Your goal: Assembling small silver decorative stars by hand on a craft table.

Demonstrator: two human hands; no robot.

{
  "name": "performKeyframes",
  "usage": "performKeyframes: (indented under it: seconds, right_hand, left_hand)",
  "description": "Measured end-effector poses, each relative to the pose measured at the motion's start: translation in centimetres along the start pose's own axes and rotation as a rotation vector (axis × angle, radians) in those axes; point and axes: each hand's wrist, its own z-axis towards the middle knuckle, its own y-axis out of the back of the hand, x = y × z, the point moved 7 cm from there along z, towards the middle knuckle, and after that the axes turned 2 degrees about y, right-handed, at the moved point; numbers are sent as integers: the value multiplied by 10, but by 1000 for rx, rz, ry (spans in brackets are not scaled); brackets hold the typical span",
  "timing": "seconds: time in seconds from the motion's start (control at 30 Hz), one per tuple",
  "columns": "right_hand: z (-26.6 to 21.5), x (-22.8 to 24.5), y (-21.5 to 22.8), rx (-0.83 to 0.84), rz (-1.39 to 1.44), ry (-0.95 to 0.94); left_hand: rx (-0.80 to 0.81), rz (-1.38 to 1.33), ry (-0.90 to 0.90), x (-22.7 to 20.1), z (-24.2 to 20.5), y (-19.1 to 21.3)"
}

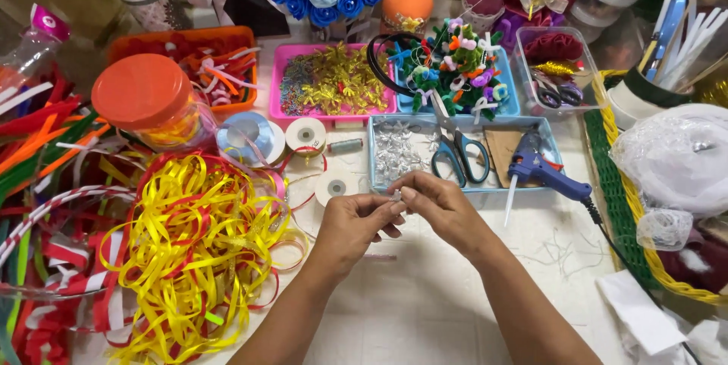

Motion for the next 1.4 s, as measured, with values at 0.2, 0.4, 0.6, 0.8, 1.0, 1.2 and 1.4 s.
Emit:
performKeyframes:
  seconds: [0.2,0.4,0.6,0.8,1.0,1.2,1.4]
  right_hand:
    - [-4,-13,-10,-86,37,93]
    - [-6,-28,-7,-227,139,49]
    - [-2,-35,-7,-216,326,-5]
    - [-1,-50,-8,-212,299,12]
    - [-1,-44,-10,-190,205,17]
    - [0,-39,-14,-147,192,26]
    - [5,-49,-14,-135,295,-5]
  left_hand:
    - [-93,57,-59,9,3,-3]
    - [-148,133,-71,10,6,0]
    - [102,-125,169,15,0,-2]
    - [56,-205,216,30,3,-4]
    - [66,-141,215,41,12,2]
    - [114,-199,255,42,10,-2]
    - [81,-26,131,48,19,6]
